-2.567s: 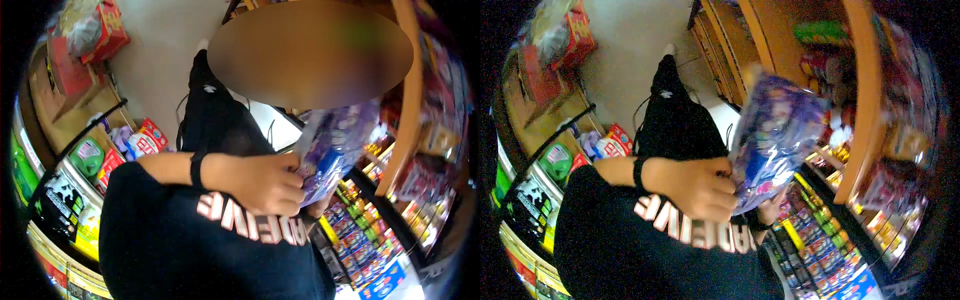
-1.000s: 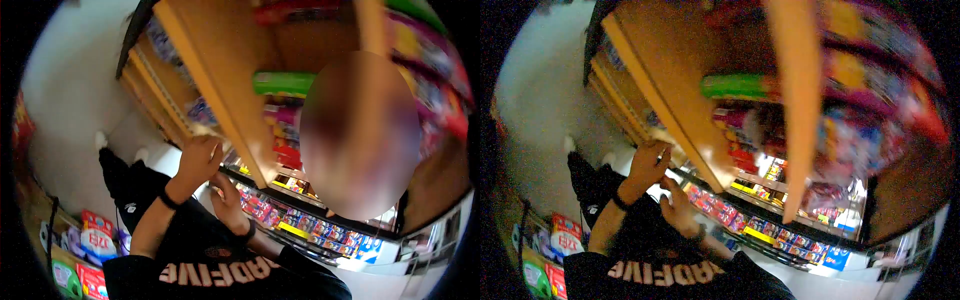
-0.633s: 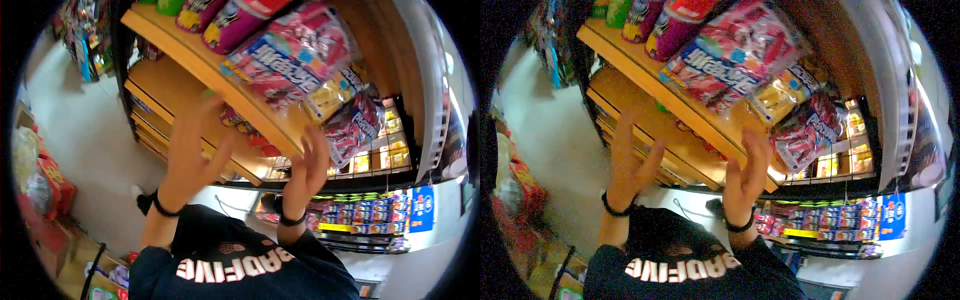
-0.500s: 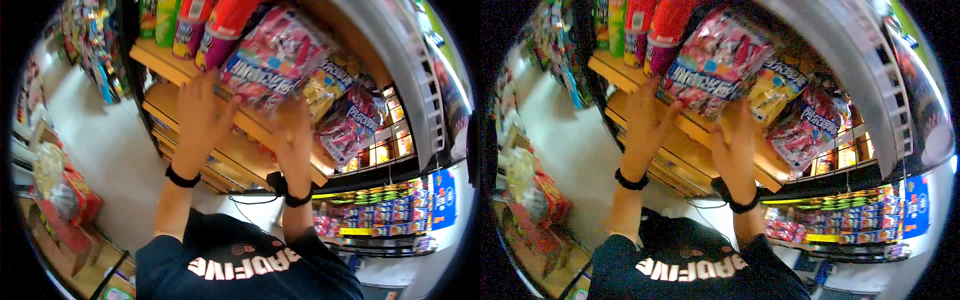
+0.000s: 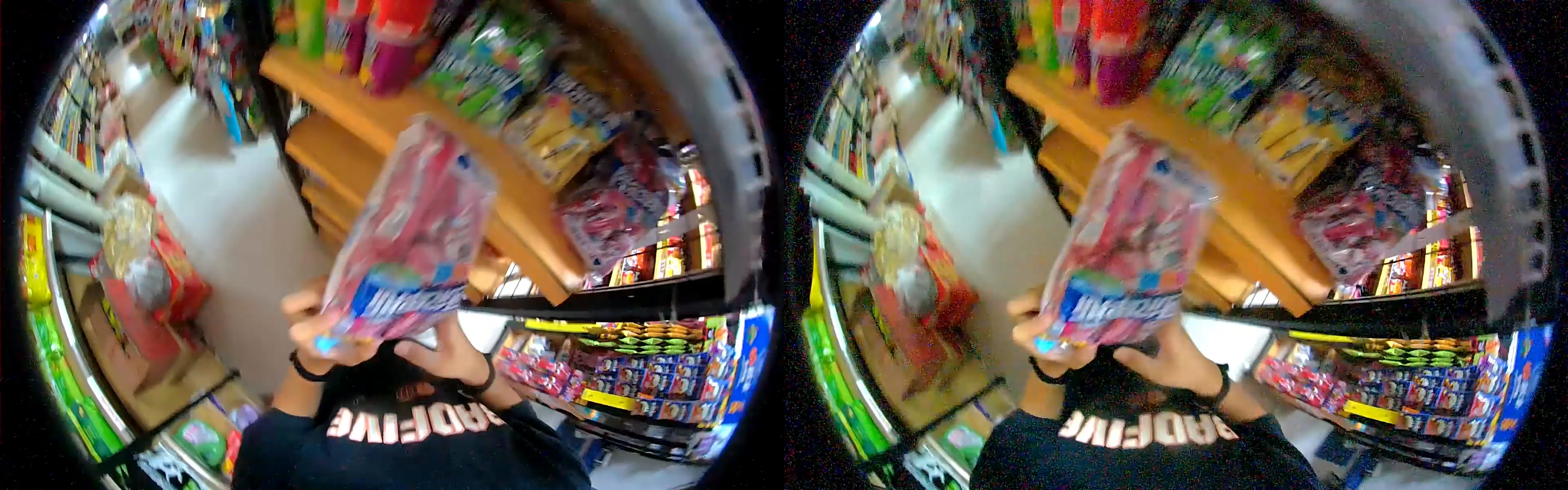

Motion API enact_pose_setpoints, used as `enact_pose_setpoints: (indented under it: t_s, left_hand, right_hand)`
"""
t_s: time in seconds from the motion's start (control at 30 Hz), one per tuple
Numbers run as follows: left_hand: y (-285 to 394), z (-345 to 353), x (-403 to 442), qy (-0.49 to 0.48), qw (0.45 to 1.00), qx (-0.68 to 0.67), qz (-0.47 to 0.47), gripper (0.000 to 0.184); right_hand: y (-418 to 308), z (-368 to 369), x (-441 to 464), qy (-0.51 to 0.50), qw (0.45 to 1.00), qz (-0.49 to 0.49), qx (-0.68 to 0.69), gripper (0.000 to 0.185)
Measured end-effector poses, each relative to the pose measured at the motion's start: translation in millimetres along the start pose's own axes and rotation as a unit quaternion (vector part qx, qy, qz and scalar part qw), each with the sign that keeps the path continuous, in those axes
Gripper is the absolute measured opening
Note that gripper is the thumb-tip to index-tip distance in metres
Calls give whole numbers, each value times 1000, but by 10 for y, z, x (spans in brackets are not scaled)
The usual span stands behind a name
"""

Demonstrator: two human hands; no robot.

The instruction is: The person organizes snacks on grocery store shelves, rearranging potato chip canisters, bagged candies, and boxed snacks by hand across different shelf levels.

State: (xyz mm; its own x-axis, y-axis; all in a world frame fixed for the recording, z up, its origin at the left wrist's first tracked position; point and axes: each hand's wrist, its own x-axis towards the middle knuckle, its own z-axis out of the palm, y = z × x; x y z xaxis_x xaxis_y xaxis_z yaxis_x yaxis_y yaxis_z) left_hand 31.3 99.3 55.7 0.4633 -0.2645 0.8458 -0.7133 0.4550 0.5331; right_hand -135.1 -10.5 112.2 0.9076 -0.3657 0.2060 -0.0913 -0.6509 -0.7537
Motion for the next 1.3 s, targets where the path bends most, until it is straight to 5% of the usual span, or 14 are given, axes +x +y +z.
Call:
enact_pose_setpoints:
  t_s: [0.07, 0.1, 0.27, 0.4, 0.47, 0.5, 0.6, 0.87, 1.03, 1.07, 1.13, 1.2, 1.27, 1.3]
  left_hand:
    - [206, -322, -294, 7, 1000, 15, -23, 60]
    - [292, -402, -429, 22, 997, 67, -36, 58]
    - [375, -653, -1226, -35, 997, 57, -47, 55]
    - [9, -708, -1433, -81, 983, -26, -161, 33]
    - [-149, -715, -1556, -106, 940, -101, -309, 35]
    - [-263, -721, -1693, -168, 945, -97, -265, 32]
    - [-422, -377, -2260, -79, 982, -61, -161, 39]
    - [-1168, 728, -2521, -166, 965, -115, -167, 31]
    - [-1615, 1493, -2226, -269, 914, 203, -227, 49]
    - [-1594, 1534, -2169, -266, 904, 230, -245, 54]
    - [-1466, 1452, -2099, -271, 905, 167, -284, 54]
    - [-1268, 1279, -2015, -272, 882, 59, -380, 52]
    - [-1065, 1191, -2057, -232, 905, 45, -355, 38]
    - [-917, 1113, -1955, -316, 842, 0, -437, 39]
  right_hand:
    - [299, 322, -274, -98, 857, 181, 472, 97]
    - [336, 354, -261, -123, 785, 222, 565, 101]
    - [626, 938, -180, -217, 754, 301, 542, 91]
    - [942, 1277, -392, -177, 643, 510, 543, 77]
    - [1256, 1413, -761, -119, 731, 457, 493, 71]
    - [1386, 1396, -940, -114, 758, 451, 457, 72]
    - [1490, 1356, -1201, 3, 825, 422, 377, 77]
    - [2032, 1225, -1255, 349, 853, 338, 192, 64]
    - [2756, 1014, -562, 354, 861, 359, -67, 55]
    - [3035, 947, -595, 342, 867, 359, 51, 59]
    - [2951, 896, -473, 181, 889, 403, -121, 64]
    - [2661, 1049, -506, 183, 872, 447, -79, 58]
    - [2490, 1204, -790, 173, 891, 404, -115, 65]
    - [2315, 1264, -952, 156, 888, 414, -121, 66]
